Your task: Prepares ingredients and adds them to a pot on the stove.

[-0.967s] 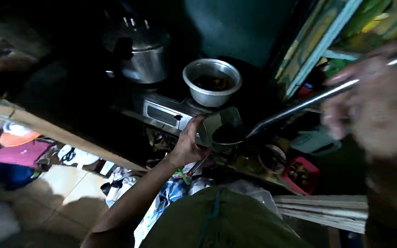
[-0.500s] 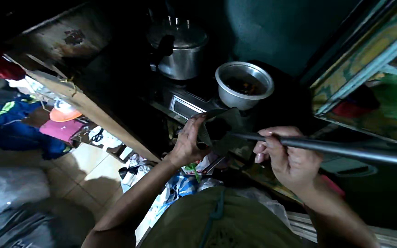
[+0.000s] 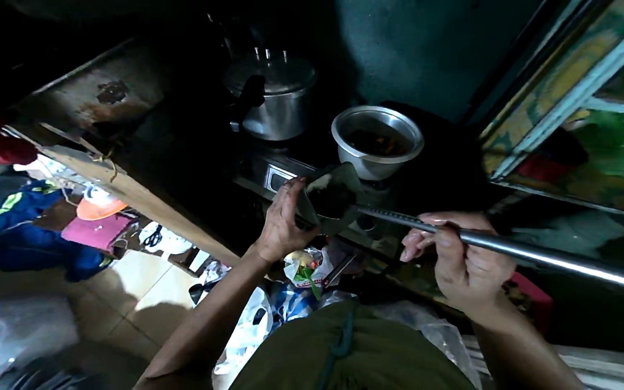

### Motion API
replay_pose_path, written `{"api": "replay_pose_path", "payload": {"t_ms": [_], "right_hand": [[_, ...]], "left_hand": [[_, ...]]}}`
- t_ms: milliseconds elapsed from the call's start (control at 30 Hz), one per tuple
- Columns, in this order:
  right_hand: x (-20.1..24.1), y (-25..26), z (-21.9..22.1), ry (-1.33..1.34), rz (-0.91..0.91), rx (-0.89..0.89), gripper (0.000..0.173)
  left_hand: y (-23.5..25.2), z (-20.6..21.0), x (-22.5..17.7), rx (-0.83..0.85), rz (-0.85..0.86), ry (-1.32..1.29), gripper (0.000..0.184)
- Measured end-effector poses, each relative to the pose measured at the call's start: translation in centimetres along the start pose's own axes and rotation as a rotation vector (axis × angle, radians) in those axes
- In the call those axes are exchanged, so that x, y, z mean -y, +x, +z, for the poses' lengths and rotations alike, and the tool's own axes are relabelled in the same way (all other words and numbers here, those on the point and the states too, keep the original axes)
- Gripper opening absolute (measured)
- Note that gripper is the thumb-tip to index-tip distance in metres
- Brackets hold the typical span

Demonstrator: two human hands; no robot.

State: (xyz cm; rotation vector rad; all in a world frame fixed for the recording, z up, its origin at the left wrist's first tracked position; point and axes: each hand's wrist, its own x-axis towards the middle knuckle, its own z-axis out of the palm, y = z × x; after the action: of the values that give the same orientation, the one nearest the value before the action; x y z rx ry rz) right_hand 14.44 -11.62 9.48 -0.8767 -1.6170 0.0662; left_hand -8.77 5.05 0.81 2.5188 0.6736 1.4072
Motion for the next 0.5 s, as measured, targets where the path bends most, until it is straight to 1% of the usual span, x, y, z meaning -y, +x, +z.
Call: {"api": "replay_pose_path", "payload": {"t_ms": [167, 267, 367, 500], "right_hand": [[0.1, -0.1, -1.9, -0.025, -0.003, -0.042, 0.021], [0.2, -0.1, -3.0, -0.063, -0.013, -0.077, 0.021], [-0.4, 0.5, -4.5, -0.081, -0.036, -0.152, 0.021], [-2.8, 3.0, -6.6, -0.187, -0.084, -0.213, 0.019]], "left_hand": [[1.5, 1.4, 0.4, 0.002, -0.006, -0.021, 0.093], [2.7, 2.4, 0.5, 0.028, -0.096, -0.054, 0.094], [3.6, 4.0, 1.4, 0.008, -0.173, -0.1, 0.099], [4.2, 5.8, 2.1, -0.056, -0.257, -0.158, 0.1]]}}
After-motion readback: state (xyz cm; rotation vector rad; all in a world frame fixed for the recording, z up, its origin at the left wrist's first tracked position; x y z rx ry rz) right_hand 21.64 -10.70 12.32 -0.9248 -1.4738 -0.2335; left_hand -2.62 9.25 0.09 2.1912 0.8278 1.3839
